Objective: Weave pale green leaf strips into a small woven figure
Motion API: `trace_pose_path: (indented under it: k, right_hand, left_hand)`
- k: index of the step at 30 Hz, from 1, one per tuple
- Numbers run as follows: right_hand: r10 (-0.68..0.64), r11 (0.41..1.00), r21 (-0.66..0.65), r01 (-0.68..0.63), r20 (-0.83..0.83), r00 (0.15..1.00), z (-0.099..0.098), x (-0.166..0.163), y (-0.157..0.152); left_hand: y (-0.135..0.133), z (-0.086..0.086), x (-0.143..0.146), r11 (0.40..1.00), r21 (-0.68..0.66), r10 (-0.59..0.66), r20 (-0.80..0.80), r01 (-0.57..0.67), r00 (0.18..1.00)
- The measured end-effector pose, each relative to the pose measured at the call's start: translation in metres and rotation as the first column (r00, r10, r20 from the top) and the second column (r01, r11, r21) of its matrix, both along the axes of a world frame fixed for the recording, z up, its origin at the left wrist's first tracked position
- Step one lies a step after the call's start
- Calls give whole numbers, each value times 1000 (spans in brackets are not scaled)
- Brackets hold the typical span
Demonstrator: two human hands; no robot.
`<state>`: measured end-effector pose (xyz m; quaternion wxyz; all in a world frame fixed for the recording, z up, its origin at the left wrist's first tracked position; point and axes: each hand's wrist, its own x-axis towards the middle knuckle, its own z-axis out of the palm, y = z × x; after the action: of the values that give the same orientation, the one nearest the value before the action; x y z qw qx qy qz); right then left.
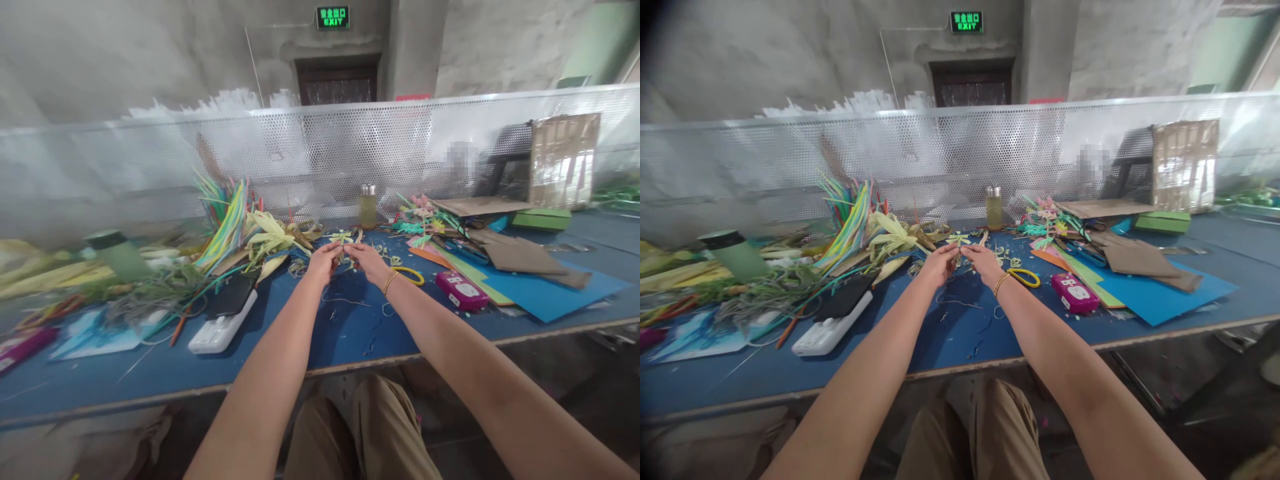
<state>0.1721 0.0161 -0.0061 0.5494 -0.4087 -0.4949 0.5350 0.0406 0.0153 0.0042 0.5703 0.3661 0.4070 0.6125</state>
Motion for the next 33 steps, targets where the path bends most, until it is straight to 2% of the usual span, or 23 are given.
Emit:
trace_pose_path:
  k: [15,21,25,27,31,33]
  right_hand:
    - [15,998,-54,-22,-139,990,-2,2,7]
    - [-120,991,-93,100,-248,961,2,7,14]
    - [-159,985,-113,130,-305,939,5,14,19]
    - [-173,983,-107,148,-293,940,6,17,21]
    - [-188,981,-87,171,-238,953,4,14,19]
    - [-180,983,-83,165,-228,957,2,10,17]
  left_hand:
    - [-2,-4,1,997,23,-64,-139,68,988]
    - [-8,-2,2,985,-15,-170,-223,171,960]
    - [-12,-1,1,964,-67,-265,-335,258,904]
    - [-11,0,0,973,-65,-228,-375,219,898]
    - [-6,1,-2,998,45,-17,-335,34,942]
    - [-4,0,-3,996,83,13,-338,16,941]
